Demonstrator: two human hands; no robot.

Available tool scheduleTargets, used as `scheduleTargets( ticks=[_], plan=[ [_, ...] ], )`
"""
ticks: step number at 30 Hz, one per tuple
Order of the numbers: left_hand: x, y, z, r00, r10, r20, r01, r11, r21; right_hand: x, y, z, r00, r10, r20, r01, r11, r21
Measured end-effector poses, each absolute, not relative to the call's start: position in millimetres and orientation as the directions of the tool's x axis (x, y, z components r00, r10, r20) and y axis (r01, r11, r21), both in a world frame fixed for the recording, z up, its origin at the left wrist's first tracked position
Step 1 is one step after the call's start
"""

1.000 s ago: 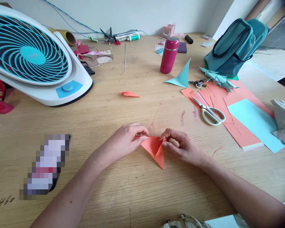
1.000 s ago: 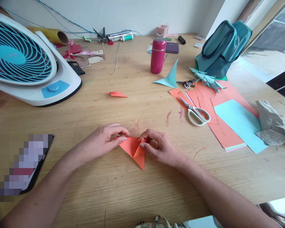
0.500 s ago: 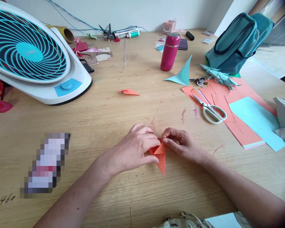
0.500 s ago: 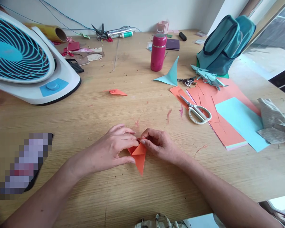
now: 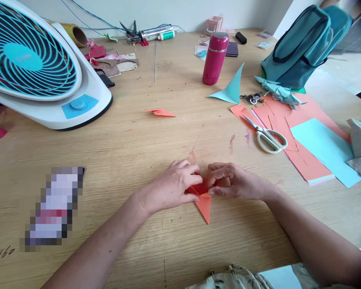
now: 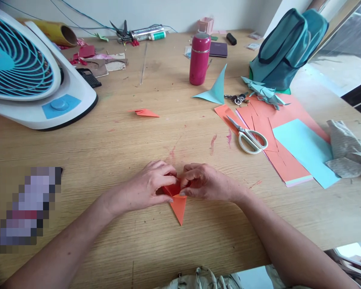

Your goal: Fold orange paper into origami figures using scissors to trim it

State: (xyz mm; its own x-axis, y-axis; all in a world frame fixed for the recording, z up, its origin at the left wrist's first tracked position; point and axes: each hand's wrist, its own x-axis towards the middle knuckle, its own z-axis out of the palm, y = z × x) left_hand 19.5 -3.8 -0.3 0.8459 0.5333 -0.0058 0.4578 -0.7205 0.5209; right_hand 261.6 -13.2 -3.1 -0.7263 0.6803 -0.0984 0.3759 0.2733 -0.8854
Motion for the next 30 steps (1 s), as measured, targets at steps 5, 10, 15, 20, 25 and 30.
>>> scheduleTargets(
  ticks=[5, 10, 15, 20, 25, 30],
  plan=[
    [20.6, -4.2, -3.4, 0.836, 0.548, -0.009, 0.478, -0.722, 0.501, 264.0, -11.3, -2.3, -0.738, 0.672, -0.065, 0.377, 0.330, -0.866],
    [22.9, -4.6, -3.5, 0.825, 0.565, -0.014, 0.492, -0.708, 0.507, 261.1, -13.0, 2.7, -0.764, 0.641, -0.072, 0.420, 0.410, -0.810],
    [24.2, -2.5, -5.3, 0.821, 0.571, -0.029, 0.501, -0.695, 0.516, 256.4, -12.1, 5.4, -0.755, 0.643, -0.127, 0.506, 0.449, -0.736],
    [23.2, 0.4, -10.3, 0.807, 0.590, 0.006, 0.496, -0.684, 0.535, 250.2, -8.6, 4.6, -0.786, 0.608, -0.110, 0.510, 0.537, -0.672],
    [20.1, 3.2, -13.9, 0.806, 0.591, 0.031, 0.463, -0.662, 0.590, 243.7, -5.5, 11.7, -0.803, 0.581, -0.131, 0.513, 0.563, -0.648],
    [19.3, 5.0, -16.0, 0.804, 0.594, 0.024, 0.463, -0.651, 0.602, 242.9, -3.8, 18.6, -0.783, 0.596, -0.179, 0.555, 0.537, -0.636]
  ],
)
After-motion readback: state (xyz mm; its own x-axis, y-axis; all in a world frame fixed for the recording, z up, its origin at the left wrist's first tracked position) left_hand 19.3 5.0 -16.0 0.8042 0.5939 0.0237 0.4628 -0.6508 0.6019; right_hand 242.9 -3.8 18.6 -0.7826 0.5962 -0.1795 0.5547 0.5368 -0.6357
